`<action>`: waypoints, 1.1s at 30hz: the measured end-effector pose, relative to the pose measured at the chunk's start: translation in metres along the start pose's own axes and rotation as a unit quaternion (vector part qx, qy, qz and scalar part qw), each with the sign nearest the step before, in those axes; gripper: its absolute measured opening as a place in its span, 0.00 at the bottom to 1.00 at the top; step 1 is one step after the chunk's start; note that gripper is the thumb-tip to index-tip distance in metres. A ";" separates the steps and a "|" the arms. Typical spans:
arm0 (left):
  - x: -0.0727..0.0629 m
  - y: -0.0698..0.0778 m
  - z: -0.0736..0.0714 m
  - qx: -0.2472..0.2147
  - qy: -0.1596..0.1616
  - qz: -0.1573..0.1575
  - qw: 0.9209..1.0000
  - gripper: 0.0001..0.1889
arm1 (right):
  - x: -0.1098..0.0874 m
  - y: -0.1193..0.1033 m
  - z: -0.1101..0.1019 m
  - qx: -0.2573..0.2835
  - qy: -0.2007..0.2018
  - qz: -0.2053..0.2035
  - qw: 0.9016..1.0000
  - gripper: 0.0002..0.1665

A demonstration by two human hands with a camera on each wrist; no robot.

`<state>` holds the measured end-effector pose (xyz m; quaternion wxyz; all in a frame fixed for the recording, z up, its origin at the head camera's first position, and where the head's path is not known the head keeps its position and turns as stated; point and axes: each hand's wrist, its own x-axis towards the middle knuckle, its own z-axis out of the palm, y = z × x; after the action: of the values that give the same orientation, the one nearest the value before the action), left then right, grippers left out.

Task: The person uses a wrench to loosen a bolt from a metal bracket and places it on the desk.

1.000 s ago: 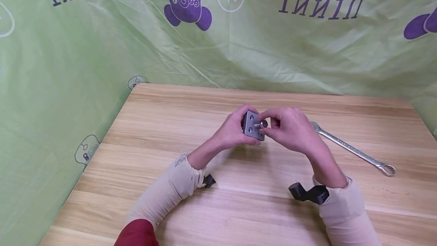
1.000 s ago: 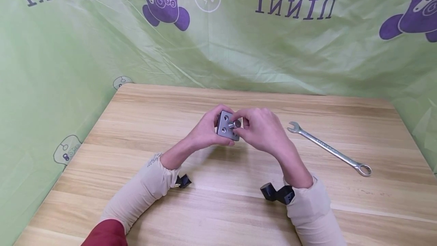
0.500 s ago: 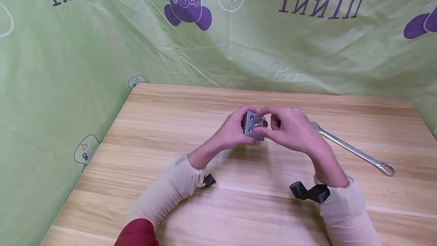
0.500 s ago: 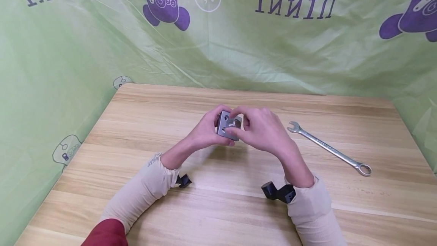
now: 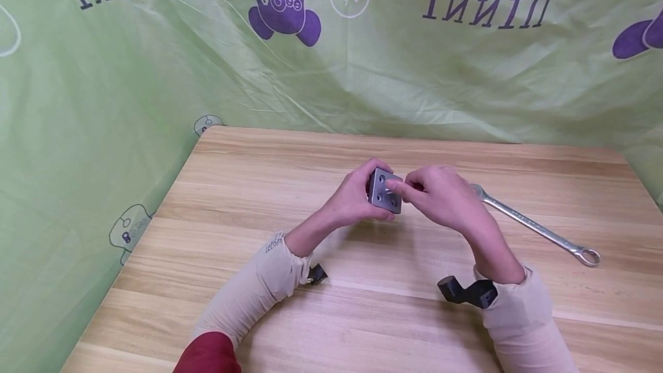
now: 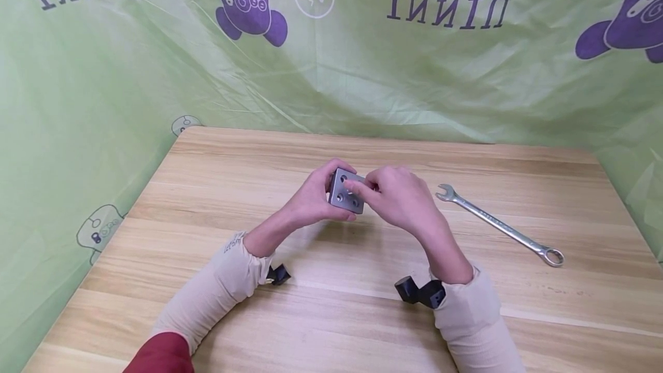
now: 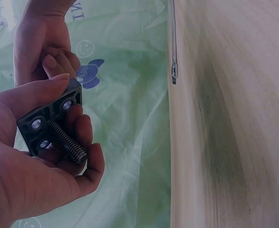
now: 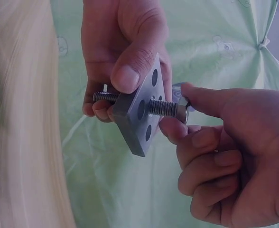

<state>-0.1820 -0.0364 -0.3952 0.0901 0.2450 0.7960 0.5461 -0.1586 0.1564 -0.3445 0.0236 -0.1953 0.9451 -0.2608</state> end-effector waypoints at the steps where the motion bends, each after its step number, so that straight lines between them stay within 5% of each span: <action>1: 0.000 0.000 0.000 0.000 0.000 0.000 1.000 0.37 | 0.000 0.000 0.000 0.000 0.002 0.001 1.000 0.29; 9: 0.000 0.001 0.000 -0.003 -0.005 -0.006 1.000 0.37 | -0.002 0.000 -0.003 0.007 0.010 0.001 1.000 0.18; 15: 0.000 0.001 0.000 -0.009 -0.008 -0.006 1.000 0.37 | -0.002 0.000 -0.002 0.012 0.042 -0.038 0.998 0.09; 33: 0.000 0.000 0.000 0.004 -0.005 -0.002 1.000 0.37 | -0.001 0.001 0.005 -0.005 0.105 -0.145 0.984 0.18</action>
<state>-0.1819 -0.0363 -0.3954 0.0941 0.2464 0.7980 0.5419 -0.1568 0.1550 -0.3492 -0.1147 -0.3018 0.9055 -0.2755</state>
